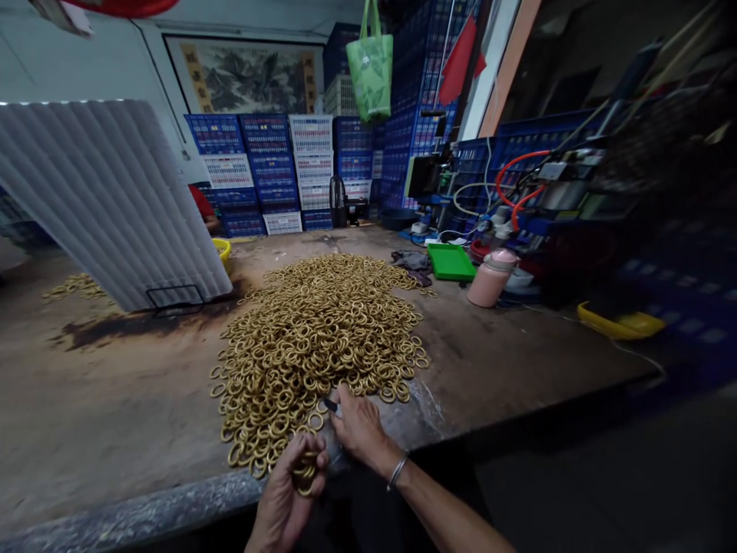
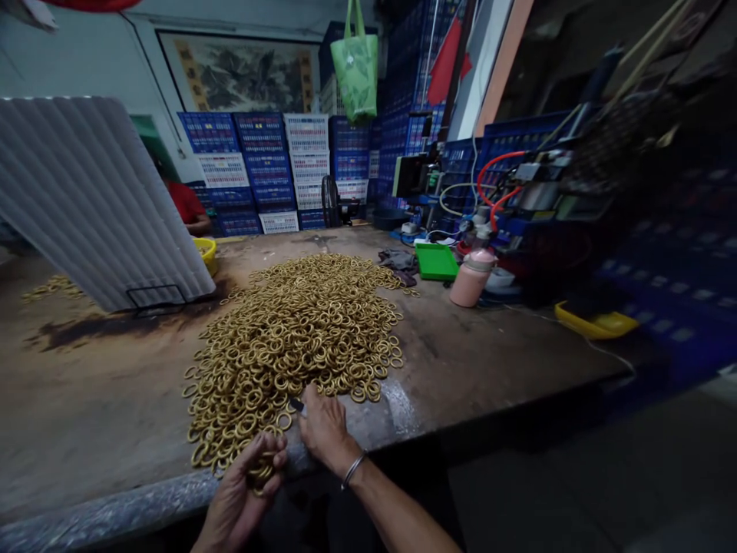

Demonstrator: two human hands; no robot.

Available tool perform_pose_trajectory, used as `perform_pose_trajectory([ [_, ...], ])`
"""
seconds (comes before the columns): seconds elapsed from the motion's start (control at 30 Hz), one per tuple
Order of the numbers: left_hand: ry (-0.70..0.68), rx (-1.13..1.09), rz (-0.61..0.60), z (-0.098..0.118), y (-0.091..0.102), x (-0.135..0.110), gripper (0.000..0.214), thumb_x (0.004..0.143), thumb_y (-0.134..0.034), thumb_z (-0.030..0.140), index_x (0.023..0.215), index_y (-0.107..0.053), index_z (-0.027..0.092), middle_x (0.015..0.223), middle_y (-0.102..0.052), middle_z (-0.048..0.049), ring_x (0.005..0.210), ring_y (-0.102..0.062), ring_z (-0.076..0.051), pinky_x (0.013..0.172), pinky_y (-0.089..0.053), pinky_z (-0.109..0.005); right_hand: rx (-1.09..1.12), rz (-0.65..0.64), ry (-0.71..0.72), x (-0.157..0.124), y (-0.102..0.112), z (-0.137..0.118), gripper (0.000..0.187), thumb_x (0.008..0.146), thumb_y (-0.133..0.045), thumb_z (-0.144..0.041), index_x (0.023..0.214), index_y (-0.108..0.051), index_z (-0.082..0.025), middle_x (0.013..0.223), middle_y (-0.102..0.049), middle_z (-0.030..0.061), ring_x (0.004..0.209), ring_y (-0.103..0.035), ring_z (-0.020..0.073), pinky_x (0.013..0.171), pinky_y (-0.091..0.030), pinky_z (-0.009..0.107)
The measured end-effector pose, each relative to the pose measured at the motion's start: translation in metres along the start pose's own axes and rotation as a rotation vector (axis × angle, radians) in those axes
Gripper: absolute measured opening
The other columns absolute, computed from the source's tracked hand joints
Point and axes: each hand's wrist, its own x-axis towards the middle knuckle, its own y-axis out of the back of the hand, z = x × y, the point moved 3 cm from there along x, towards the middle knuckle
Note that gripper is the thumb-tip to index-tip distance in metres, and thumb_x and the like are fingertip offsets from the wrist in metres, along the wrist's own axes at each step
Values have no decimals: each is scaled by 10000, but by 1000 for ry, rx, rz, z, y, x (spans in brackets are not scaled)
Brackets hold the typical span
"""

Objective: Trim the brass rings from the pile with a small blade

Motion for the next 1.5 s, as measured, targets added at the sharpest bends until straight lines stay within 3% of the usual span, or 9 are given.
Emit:
perform_pose_trajectory([
  [0.3, -33, 30, -24, 7, -11, 2, 178, 642, -685, 223, 716, -544, 143, 650, -533, 9, 589, -522, -87, 393, -296, -138, 343, 50, -9, -2, 10, 5, 71, 755, -454, -228, 731, -505, -185, 664, -563, -10, 600, -484, 103, 545, -293, 205],
  [0.47, -295, 470, 51, 7, -18, -2, 197, 692, -627, 314, 796, -539, 171, 520, -487, 59, 413, -425, -60, 379, -300, -160, 775, -32, -93, -2, 6, 12, 98, 638, -511, -226, 582, -448, -175, 519, -425, -63, 499, -376, 72, 493, -309, 185],
  [0.57, -434, 757, 133, 7, -21, -4, 198, 710, -586, 311, 842, -582, 164, 486, -481, 62, 372, -387, -58, 388, -302, -173, 1031, -124, -186, -6, 5, 15, 156, 610, -551, -263, 720, -486, -174, 493, -435, -86, 411, -331, 51, 415, -278, 175],
  [0.77, -678, 956, 78, 12, -29, -6, 176, 684, -593, 211, 841, -669, 188, 774, -640, -28, 681, -557, -144, 687, -421, -245, 1411, -367, -297, -19, 8, 12, 304, 635, -606, -378, 803, -452, -178, 550, -513, -72, 322, -295, 6, 331, -178, 141],
  [0.87, -657, 949, -14, 10, -32, -5, 193, 686, -594, 202, 859, -678, 206, 856, -662, -48, 827, -572, -190, 807, -401, -287, 1529, -462, -276, -24, 6, 10, 312, 654, -619, -410, 778, -464, -169, 572, -502, -71, 323, -300, -9, 328, -183, 134],
  [1.03, -639, 956, -53, 6, -35, -5, 123, 701, -593, 220, 794, -673, 211, 771, -659, -37, 764, -570, -183, 772, -404, -277, 1632, -484, -306, -27, 5, 7, 356, 630, -647, -448, 734, -457, -165, 549, -466, -85, 316, -285, -14, 323, -217, 136],
  [1.23, -535, 935, 1, 4, -35, -5, 138, 710, -589, 311, 711, -616, 176, 606, -561, 9, 547, -478, -112, 567, -390, -213, 1373, -332, -237, -26, 6, 6, 354, 660, -598, -487, 716, -470, -162, 514, -485, -68, 317, -314, 9, 306, -198, 144],
  [1.33, -369, 897, -6, 0, -33, -4, 207, 722, -565, 372, 722, -557, 165, 546, -492, 36, 446, -413, -78, 444, -333, -182, 1233, -252, -204, -25, 6, 5, 320, 655, -603, -454, 682, -484, -159, 469, -451, -73, 335, -319, 21, 322, -231, 151],
  [1.5, -165, 757, -55, -6, -29, -5, 275, 736, -527, 443, 749, -491, 171, 545, -462, 51, 405, -386, -53, 385, -274, -151, 1114, -282, -199, -21, 4, 6, 249, 714, -508, -415, 684, -495, -168, 471, -451, -64, 340, -314, 41, 336, -241, 172],
])
